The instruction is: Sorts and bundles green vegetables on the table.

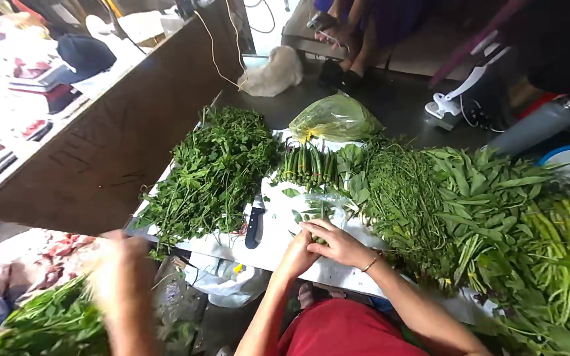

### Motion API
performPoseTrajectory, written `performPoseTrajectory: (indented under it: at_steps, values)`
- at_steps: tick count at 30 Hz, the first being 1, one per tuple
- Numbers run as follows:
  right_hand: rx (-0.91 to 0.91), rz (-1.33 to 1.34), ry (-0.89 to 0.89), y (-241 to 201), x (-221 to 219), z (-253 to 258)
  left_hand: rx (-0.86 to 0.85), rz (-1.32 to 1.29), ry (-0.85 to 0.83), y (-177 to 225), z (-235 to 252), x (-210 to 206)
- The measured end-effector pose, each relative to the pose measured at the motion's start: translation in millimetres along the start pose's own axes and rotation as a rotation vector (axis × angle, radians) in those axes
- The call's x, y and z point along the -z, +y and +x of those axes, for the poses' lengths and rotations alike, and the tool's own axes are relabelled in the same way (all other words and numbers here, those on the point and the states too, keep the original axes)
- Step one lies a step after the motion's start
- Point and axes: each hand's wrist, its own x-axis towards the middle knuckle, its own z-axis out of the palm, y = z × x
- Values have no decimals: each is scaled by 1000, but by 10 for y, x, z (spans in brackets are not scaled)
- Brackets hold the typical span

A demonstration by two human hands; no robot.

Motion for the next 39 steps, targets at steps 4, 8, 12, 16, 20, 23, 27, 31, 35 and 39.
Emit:
performPoseTrajectory:
  at_steps: [4,8,12,16,20,23,27,31,35,39]
  values:
    - [-112,88,132,184,266,135,118,68,85,47,130,182]
    - [-312,418,483,575,510,536,4,107,387,-112,56,323]
    - [-348,799,807,892,465,1292,63,212,307,-235,-153,268]
    - [-579,539,597,1162,382,1788,169,269,4,-302,-223,-105]
    - [-467,-6,451,948,594,1449,157,387,-213,-430,-125,-492]
    - [-293,-34,107,661,355,888,104,479,-316,-507,-31,-664]
    - [-216,-294,-247,1043,-154,787,90,589,-443,-509,66,-768]
    - [-292,-444,-247,1451,-83,999,54,587,-409,-343,-22,-598]
    - [-313,-494,-390,1436,58,1105,449,431,-616,1166,-137,392]
    - [-206,-355,-413,1341,41,1024,430,325,-497,959,-222,439]
